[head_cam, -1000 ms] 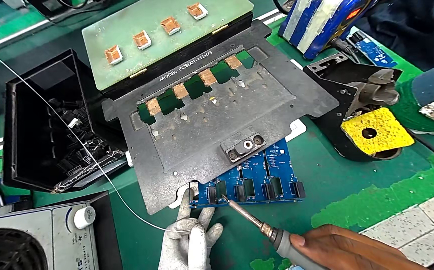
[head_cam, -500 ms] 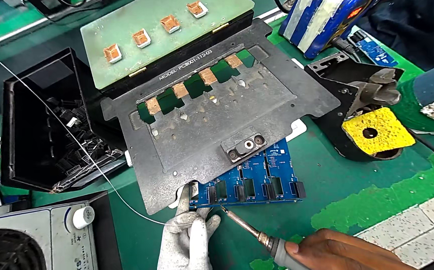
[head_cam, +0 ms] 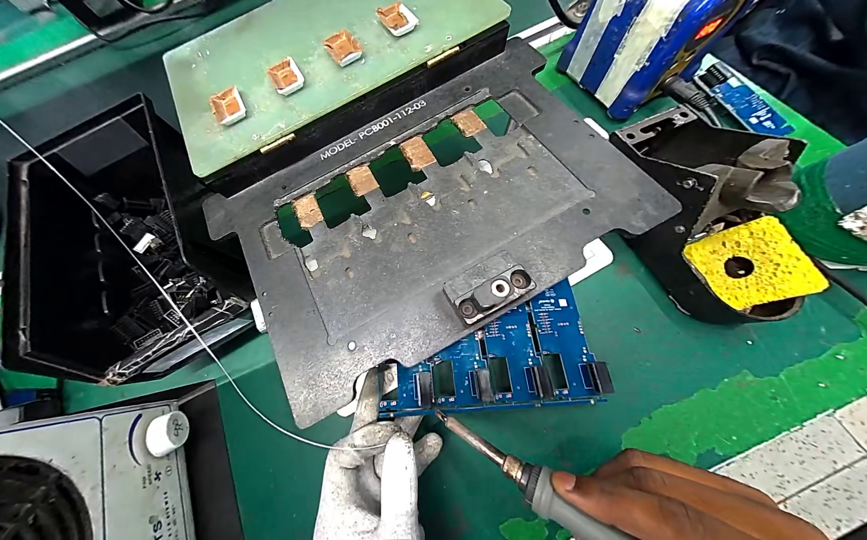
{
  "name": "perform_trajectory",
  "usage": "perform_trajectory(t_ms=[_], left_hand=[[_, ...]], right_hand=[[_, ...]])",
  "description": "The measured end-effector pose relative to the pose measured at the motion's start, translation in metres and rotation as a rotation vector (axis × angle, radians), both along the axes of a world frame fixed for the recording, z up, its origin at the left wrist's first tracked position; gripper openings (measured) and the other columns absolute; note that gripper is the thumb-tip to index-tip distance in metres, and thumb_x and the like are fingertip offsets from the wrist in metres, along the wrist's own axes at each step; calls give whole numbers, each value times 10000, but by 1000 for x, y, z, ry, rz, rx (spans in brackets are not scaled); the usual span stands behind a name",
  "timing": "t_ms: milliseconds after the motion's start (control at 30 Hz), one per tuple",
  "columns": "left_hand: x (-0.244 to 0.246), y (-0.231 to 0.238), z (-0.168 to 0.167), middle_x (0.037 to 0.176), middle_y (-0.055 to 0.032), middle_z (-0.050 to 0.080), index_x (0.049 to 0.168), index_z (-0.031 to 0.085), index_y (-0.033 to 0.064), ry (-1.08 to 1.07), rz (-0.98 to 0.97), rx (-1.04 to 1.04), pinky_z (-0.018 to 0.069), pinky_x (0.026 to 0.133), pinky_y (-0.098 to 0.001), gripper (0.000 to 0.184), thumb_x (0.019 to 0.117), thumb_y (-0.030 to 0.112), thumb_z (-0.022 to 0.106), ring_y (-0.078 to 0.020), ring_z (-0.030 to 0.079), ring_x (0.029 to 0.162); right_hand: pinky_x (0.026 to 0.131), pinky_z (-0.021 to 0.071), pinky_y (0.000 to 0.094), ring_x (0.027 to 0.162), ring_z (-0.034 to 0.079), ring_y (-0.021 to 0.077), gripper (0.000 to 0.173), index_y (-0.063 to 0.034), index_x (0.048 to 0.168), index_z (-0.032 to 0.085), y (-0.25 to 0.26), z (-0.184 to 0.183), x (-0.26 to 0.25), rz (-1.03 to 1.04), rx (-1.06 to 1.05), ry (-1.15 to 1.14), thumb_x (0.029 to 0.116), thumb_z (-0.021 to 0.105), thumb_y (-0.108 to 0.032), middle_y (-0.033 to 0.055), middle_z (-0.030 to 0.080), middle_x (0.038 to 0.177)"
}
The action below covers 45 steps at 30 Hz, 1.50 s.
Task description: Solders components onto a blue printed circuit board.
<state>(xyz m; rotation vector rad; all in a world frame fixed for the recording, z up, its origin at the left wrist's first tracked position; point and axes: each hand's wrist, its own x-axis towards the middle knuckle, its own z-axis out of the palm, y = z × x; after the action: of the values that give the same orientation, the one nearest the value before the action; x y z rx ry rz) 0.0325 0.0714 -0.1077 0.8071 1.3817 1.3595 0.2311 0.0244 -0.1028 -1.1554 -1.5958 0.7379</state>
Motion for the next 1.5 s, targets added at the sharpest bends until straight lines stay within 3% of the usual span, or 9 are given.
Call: perform_trajectory(t_ms=[167, 267, 367, 467, 667, 767, 933, 1333, 1500], left_hand=[[0, 0, 0, 1242, -195, 660, 1055, 476, -32, -1, 3, 7, 661, 753, -335, 52, 1010, -56, 470, -199, 761, 925], [2, 0, 0, 1162, -177, 691, 1047, 485, -37, 10, 16, 5, 663, 739, -325, 70, 994, -83, 488, -189, 763, 884], [2, -1, -1, 1229, -242, 651, 1048, 498, -72, 18, 19, 32, 660, 748, -348, 65, 998, -43, 528, -228, 760, 903], [5, 0, -3, 1165, -291, 627, 1006, 489, -110, 65, 56, 45, 666, 709, -351, 126, 993, -1, 549, -249, 762, 871], [6, 0, -6, 1005, -208, 696, 1022, 539, -106, 100, 81, 47, 661, 698, -316, 120, 932, -90, 617, -195, 755, 818], [5, 0, -4, 1171, -186, 695, 993, 579, -57, 81, 41, 41, 657, 737, -296, 110, 913, -123, 615, -164, 752, 879], [8, 0, -3, 1177, -160, 707, 985, 616, -45, 61, 64, 67, 655, 708, -275, 101, 918, -121, 622, -137, 752, 830], [5, -1, -6, 1290, -219, 656, 979, 626, -69, 55, 49, 76, 650, 727, -271, 101, 899, -129, 641, -155, 751, 895], [3, -2, -9, 1297, -252, 644, 976, 646, -84, 40, 32, 101, 650, 717, -281, 91, 894, -121, 658, -174, 753, 855]], right_hand=[[635, 562, 282, 728, 697, 171, 311, -35, 1165, 755, 1, 1, 0, -3, -19, -14, 952, 672, -247, 131, 735, 826], [626, 563, 278, 718, 699, 166, 308, -37, 1175, 751, 2, 2, 0, 0, -34, -25, 959, 666, -240, 128, 739, 822], [622, 562, 272, 708, 696, 157, 300, -40, 1170, 755, 3, 4, -2, -10, -45, -28, 955, 672, -232, 122, 739, 815], [621, 560, 271, 706, 695, 155, 297, -34, 1161, 758, 4, 7, -3, -17, -47, -35, 954, 677, -231, 123, 739, 813], [616, 554, 268, 703, 691, 152, 294, -33, 1154, 763, 5, 8, -3, -23, -54, -35, 951, 680, -230, 119, 739, 809], [610, 552, 273, 697, 688, 157, 291, -32, 1151, 762, 5, 8, -3, -18, -57, -38, 949, 678, -223, 122, 736, 809], [610, 553, 274, 697, 687, 159, 290, -30, 1148, 763, 5, 8, -2, -16, -57, -41, 949, 679, -223, 124, 735, 810], [635, 562, 277, 728, 695, 161, 293, -31, 1170, 756, 5, 7, 0, -6, -70, -28, 951, 683, -212, 126, 739, 831], [636, 566, 271, 731, 699, 154, 286, -29, 1161, 757, 6, 7, -1, -6, -66, -12, 958, 677, -215, 122, 743, 841]])
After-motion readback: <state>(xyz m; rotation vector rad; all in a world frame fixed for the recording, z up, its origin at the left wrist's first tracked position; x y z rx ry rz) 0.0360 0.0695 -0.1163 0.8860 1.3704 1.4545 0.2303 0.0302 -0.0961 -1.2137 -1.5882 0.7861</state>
